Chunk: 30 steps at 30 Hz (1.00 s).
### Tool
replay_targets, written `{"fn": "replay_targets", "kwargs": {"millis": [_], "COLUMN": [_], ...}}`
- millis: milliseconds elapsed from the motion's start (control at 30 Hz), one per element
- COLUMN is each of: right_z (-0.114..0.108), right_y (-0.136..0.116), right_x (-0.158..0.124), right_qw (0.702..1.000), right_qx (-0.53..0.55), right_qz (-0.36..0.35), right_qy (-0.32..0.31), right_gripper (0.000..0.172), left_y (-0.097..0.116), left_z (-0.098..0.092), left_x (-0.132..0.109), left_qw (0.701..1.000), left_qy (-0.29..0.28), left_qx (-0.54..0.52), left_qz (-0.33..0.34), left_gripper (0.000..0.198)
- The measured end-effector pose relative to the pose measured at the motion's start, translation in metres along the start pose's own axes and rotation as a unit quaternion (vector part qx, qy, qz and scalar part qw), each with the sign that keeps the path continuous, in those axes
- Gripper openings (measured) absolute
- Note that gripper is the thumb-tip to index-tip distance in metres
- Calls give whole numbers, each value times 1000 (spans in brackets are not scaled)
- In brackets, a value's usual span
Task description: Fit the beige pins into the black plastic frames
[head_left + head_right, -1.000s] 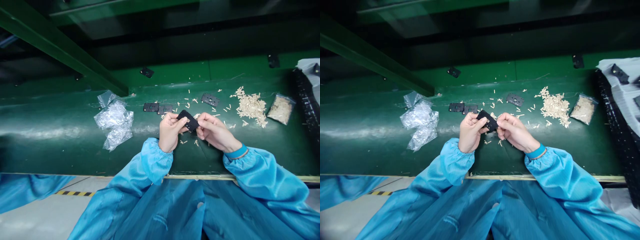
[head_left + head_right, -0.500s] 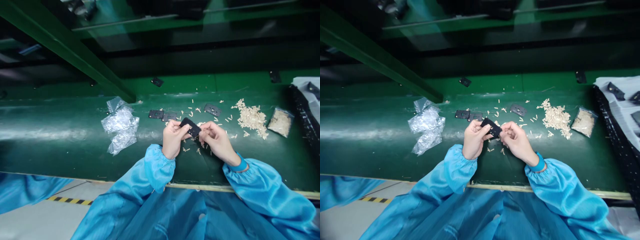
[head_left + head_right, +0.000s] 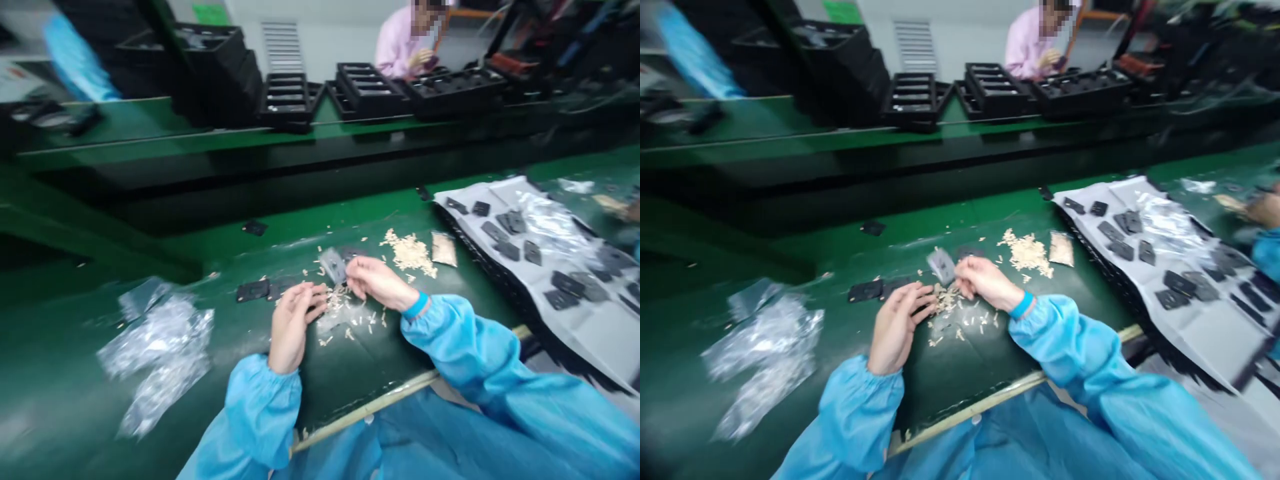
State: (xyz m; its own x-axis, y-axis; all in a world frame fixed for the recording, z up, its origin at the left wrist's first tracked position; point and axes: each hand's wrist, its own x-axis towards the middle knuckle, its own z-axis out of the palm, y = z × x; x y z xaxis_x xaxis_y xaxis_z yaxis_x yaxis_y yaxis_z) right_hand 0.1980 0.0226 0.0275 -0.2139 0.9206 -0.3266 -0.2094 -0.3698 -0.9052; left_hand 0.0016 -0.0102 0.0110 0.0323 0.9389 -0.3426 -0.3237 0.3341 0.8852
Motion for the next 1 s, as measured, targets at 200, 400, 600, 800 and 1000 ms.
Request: {"fn": "replay_targets", "kwargs": {"millis": [200,400,600,800,1000], "right_z": [-18,-49,-42,-10,-19], "right_y": [-13,0,46,78,81], "right_x": [-21,-66,-109,-140,-117], "right_qw": [999,980,968,873,751], "right_qx": [-15,-113,-206,-423,-586], "right_qz": [-11,-120,-128,-240,-288], "right_qy": [37,111,62,-33,-102], "right_gripper": [23,26,24,43,64], "left_y": [1,-16,-48,-48,-47], "left_z": [-4,6,3,-33,3], "left_x": [0,-15,-54,-58,-10], "left_qw": [999,913,675,632,603], "left_qy": [-7,-174,-290,-60,-99], "left_qx": [37,336,605,719,740], "left_qz": [14,151,307,283,281], "left_gripper": [37,32,67,87,74]}}
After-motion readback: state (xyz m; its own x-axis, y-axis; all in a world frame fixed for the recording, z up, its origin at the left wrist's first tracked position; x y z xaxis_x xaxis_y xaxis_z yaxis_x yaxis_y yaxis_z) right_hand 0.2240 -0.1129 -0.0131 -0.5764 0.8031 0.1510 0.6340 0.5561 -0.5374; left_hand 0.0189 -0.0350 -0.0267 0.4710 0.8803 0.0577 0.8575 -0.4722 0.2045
